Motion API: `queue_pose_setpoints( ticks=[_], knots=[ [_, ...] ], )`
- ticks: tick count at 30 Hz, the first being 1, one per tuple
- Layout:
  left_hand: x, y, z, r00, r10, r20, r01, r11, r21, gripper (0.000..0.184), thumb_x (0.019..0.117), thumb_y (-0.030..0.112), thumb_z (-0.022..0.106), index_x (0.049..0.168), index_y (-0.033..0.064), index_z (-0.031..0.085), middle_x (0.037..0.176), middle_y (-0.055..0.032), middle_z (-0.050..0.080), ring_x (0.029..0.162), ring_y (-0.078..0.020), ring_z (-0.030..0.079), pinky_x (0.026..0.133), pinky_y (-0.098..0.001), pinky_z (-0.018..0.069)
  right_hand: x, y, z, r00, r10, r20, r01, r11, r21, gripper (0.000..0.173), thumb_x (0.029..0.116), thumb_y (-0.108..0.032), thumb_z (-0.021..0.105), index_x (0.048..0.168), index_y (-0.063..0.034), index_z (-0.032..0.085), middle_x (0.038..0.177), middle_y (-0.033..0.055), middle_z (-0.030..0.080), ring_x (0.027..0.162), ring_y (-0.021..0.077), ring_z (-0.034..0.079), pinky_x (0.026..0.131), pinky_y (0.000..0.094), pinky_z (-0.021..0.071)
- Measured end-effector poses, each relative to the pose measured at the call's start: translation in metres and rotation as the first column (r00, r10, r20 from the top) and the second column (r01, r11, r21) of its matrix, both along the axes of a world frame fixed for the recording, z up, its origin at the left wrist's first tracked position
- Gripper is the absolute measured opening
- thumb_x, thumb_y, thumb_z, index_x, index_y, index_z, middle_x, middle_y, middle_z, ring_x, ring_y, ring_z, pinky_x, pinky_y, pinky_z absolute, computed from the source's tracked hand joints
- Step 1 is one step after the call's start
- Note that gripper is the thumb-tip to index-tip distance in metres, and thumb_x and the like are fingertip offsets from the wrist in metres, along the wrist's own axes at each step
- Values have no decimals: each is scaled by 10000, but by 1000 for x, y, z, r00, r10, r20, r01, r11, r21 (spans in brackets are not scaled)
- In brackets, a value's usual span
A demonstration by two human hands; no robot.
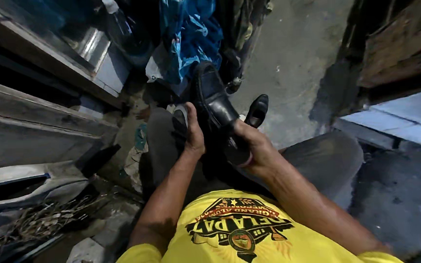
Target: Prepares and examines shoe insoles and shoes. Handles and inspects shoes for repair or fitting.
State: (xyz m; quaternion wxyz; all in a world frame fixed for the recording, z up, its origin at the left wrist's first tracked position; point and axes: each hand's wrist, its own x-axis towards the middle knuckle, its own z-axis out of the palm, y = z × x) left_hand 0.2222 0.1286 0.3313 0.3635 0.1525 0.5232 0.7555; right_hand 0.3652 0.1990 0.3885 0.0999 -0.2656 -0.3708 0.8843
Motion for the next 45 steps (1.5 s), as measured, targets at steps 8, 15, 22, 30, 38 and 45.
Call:
queue_pose_setpoints(
  ticks=[8,15,22,30,38,45],
  knots=[
    [-10,-6,-5,996,-42,-73,43,999,16,819,998,737,181,1539,159,387,1455,-46,563,1356,-168,527,1143,-452,457,1,-12,-20,993,-55,106,57,998,-13,441,908,88,464,1295,-98,562,1104,107,673,879,172,672,725,355,587],
    [-7,-7,-7,1000,1,13,-2,998,59,749,1029,679,126,1527,184,387,1422,-35,577,1316,-156,554,1100,-435,491,11,-9,-22,988,-142,59,151,968,-203,543,892,99,427,1394,-81,532,1207,159,660,952,215,698,792,352,610],
    [-1,-9,-18,998,-67,-1,67,998,6,819,986,755,184,1512,170,415,1383,-35,611,1272,-158,589,1078,-436,513,4,-16,-28,972,-40,230,-19,968,251,319,1014,-85,494,1326,-78,559,1028,97,686,817,174,672,686,349,582],
    [6,-18,-14,994,-83,-75,72,987,-142,826,938,824,263,1585,313,324,1558,65,455,1414,-106,444,1151,-443,428,9,-17,-36,913,-99,396,-284,544,790,206,1025,-106,554,1206,-33,618,1014,112,681,802,200,692,701,410,607],
    [-2,-14,-22,975,-211,73,218,969,-116,831,886,881,240,1482,359,489,1408,60,611,1267,-119,593,1004,-439,550,-1,-21,-31,876,95,472,-472,-30,881,243,941,-35,595,1166,33,656,1145,233,653,1141,402,629,964,527,532],
    [-1,-21,-25,939,-288,190,314,941,-128,823,885,885,221,1424,351,543,1313,43,664,1166,-131,650,912,-435,588,-21,-7,-31,741,206,639,-661,55,749,141,937,-72,610,1010,34,669,986,211,673,1005,369,664,891,549,529]
  ],
)
